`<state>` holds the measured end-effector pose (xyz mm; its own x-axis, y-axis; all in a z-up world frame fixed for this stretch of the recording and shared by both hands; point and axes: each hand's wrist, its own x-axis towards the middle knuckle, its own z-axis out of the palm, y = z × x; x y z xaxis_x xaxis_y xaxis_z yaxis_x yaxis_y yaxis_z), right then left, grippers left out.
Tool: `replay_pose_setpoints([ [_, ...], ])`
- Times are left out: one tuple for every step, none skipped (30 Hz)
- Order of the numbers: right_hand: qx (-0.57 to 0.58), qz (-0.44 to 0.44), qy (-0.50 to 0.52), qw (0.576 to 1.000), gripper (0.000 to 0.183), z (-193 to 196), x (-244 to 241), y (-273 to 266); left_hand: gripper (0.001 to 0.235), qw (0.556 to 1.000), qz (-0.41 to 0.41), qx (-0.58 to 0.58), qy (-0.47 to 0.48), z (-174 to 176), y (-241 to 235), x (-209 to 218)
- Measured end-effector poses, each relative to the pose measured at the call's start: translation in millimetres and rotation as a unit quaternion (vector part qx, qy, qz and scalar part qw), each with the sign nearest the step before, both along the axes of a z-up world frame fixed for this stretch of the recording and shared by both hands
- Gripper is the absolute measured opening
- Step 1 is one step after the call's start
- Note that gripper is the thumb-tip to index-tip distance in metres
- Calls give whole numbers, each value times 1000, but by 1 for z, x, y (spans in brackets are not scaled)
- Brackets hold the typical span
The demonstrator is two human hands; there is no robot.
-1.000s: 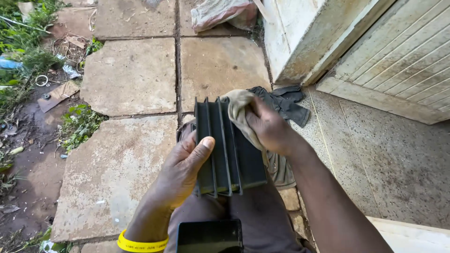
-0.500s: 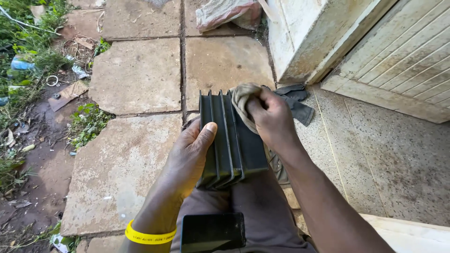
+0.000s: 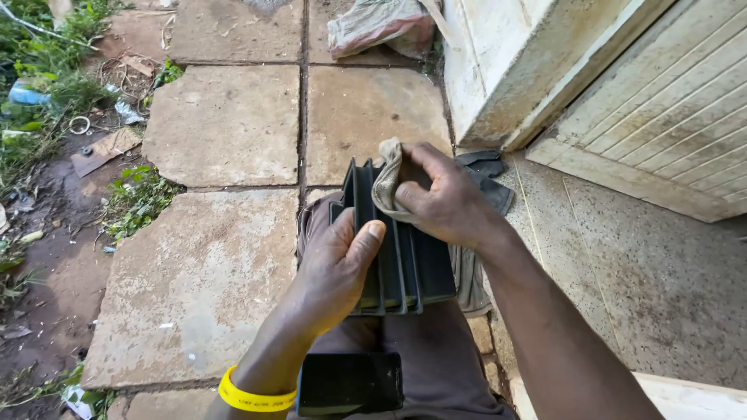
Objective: Cleaning a black plastic box using a cloth while sitting outside.
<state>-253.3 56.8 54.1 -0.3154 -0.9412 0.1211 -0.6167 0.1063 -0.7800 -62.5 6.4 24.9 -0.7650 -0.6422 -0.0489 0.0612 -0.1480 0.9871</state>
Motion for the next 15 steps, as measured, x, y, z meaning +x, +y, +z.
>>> replay_pose_setpoints([
  [1,12,-45,999,36,-2,-5,-4,29,998,4,-37,-41,3,1,1],
  [2,24,-90,996,29,-5,-11,-7,29,994,8,-74,-83,7,3,3],
  [3,25,-88,996,29,0,-10,-9,29,994,9,-73,-80,4,6,6],
  [56,-18,-48,997,24,5,-10,-11,28,972,41,-204,-107,1,9,9],
  [110,-62,-10,992,22,10,-8,-12,30,932,69,-331,-132,-1,13,13],
  [111,-63,-10,992,22,7,-7,-11,30,932,68,-330,-132,0,14,15],
  [84,-58,-23,995,20,7,-10,-12,31,909,81,-390,-123,1,12,12],
  [57,-52,-36,996,19,6,-13,-13,33,882,93,-448,-114,2,10,10],
  [55,-51,-35,997,19,4,-10,-15,33,881,95,-450,-114,4,10,13],
  [40,-101,-129,986,23,1,-7,-16,31,936,63,-329,-107,6,10,17],
  [31,-157,-220,962,27,-2,-6,-12,31,976,22,-195,-96,7,13,18],
  [34,-161,-219,962,27,-15,-9,-2,31,977,19,-192,-95,5,16,19],
  [-57,-140,-277,949,33,-26,-14,1,32,985,-1,-143,-99,5,14,18],
  [-147,-116,-333,924,39,-36,-19,3,33,990,-22,-94,-102,4,11,17],
  [-147,-116,-332,925,39,-48,-23,8,33,990,-22,-94,-102,3,12,18],
])
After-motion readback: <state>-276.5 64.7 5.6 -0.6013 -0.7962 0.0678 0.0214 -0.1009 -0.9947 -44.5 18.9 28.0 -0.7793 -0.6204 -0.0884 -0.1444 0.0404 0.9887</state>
